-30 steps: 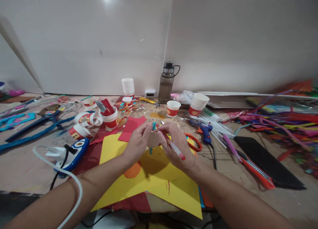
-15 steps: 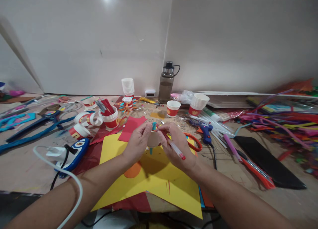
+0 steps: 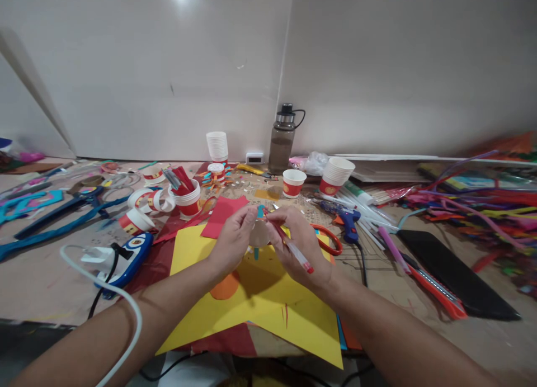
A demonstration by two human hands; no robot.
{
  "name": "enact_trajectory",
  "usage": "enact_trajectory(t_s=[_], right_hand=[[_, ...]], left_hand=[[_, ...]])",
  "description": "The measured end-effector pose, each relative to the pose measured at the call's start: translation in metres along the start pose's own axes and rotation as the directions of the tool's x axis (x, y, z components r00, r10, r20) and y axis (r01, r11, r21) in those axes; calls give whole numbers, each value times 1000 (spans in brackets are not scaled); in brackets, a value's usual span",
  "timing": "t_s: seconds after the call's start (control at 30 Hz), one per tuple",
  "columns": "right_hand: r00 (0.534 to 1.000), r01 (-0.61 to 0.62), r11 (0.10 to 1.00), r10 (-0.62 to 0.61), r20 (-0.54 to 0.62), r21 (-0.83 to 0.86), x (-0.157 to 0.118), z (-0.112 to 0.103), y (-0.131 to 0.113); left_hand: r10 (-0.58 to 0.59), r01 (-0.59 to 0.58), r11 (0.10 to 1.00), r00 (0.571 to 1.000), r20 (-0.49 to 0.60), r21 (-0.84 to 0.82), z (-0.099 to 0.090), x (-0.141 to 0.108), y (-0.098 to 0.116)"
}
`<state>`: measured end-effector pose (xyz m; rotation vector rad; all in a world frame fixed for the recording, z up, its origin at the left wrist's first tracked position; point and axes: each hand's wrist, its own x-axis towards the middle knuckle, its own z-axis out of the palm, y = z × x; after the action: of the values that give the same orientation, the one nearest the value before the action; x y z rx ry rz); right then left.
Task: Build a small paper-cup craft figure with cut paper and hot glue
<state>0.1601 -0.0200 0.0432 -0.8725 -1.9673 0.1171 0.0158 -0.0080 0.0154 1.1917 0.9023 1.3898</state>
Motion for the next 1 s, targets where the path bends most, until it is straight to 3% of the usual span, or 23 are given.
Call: enact_trajectory(t_s=[0.47, 1.0], right_hand=[[1000, -4, 1000, 4, -5, 6, 0, -1, -1], [999, -38, 999, 38, 5, -3, 1, -2, -2]], left_hand=[[-35, 34, 999, 998, -50, -30, 2, -2, 2], [8, -9, 1000, 1000, 10, 15, -2, -1, -2]])
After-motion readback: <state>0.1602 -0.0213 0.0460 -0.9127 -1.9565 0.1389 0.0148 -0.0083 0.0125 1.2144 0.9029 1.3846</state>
